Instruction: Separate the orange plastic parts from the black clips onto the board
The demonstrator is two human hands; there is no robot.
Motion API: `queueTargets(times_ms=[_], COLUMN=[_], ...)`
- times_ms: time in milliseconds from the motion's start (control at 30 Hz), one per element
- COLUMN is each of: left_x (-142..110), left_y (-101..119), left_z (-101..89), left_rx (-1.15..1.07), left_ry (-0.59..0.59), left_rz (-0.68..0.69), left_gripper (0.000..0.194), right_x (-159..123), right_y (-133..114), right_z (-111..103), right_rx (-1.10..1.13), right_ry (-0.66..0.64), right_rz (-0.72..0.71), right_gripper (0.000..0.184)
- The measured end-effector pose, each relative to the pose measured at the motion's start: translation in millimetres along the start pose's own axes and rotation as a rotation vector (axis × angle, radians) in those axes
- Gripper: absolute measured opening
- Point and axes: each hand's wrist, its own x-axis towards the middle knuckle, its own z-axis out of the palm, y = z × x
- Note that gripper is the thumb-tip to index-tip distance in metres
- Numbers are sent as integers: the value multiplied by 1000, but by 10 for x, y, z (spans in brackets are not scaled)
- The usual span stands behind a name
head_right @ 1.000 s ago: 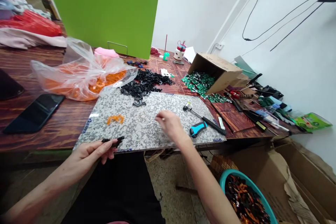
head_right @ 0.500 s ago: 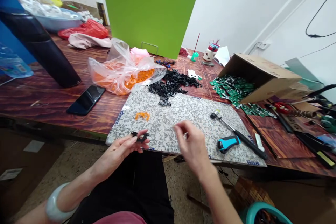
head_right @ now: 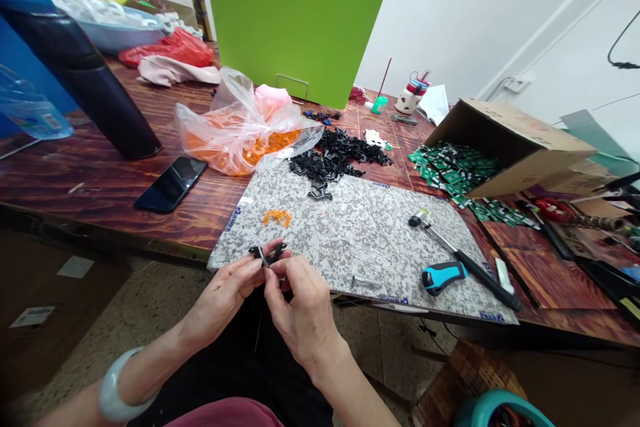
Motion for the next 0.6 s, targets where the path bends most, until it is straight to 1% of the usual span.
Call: queueTargets(times_ms=[267, 600], left_x=[-27, -25], left_y=[50, 46], left_z=[13, 16], left_rx=[10, 38], left_ry=[14, 31], left_rz=[-30, -19], left_gripper=[36, 32], right_x=[-20, -25], right_y=[-2, 22], right_z=[30, 35], right_rx=[8, -12], right_ry=[-29, -30], right_rz=[-3, -39], right_gripper=[10, 10])
